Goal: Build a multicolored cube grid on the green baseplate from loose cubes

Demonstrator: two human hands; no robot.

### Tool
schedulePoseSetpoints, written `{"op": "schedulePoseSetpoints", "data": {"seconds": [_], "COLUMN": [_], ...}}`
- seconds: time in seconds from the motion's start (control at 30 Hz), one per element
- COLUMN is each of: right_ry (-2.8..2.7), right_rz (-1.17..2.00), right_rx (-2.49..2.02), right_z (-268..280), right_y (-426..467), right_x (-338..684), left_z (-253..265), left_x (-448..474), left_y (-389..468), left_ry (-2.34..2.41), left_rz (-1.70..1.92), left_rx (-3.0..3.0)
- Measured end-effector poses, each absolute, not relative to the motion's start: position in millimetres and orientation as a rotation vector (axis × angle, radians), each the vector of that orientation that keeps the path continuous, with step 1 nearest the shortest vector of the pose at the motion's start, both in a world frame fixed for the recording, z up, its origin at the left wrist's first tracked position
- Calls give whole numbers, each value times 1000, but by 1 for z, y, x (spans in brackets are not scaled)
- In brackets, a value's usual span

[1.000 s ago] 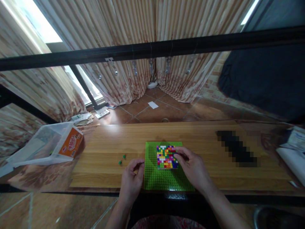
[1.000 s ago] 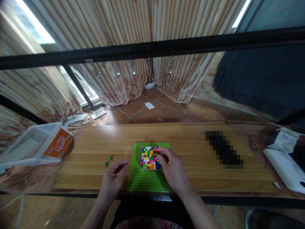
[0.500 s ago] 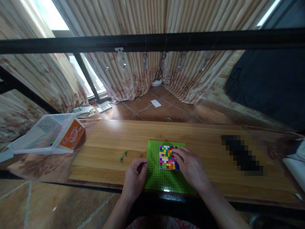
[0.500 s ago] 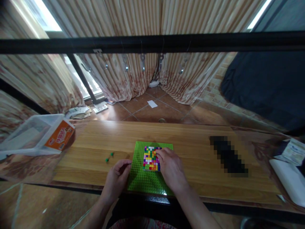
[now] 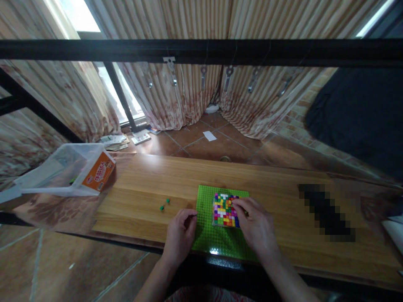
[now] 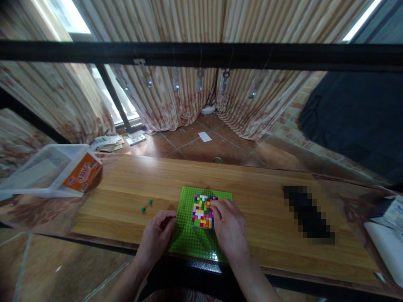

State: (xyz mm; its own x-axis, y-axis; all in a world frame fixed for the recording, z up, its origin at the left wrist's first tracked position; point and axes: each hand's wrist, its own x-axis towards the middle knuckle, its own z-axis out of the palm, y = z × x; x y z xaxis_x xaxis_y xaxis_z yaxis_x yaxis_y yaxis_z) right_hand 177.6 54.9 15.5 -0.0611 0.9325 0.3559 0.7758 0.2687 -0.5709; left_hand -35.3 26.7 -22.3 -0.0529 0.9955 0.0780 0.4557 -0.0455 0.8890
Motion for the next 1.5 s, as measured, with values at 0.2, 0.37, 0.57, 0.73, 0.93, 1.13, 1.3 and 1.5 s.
{"op": "schedulePoseSetpoints", "data": {"seconds": [0.2, 0.37, 0.57, 0.73, 0.93, 1.13, 1.3, 1.5], "right_ry": [-1810, -1709, -1474, -1423, -1261, -1206, -1215, -1312], "right_rz": [278, 356, 405, 724, 934, 956, 961, 814], "right_rx": [-1581, -1646, -1742, -1690, -1629, -1569, -1540, -1555], "right_z": [13, 17, 18, 2, -6, -5, -10, -6], "right_y": [55, 49, 58, 74, 75, 73, 75, 73], "right_x": [174, 178, 183, 176, 169, 166, 166, 171], "left_z": [-21, -19, -20, -19, -19, -20, -23, -11], "left_x": [-34, -35, -35, -35, -35, -33, -33, -32], "left_y": [27, 27, 26, 26, 26, 27, 26, 20], "left_ry": [1574, 1585, 1576, 1591, 1594, 1581, 1535, 1340], "left_rz": [1051, 1021, 1038, 1017, 1016, 1037, 1071, 1173], "left_rx": [1647, 1662, 1662, 1666, 1650, 1565, 1385, 1182]}}
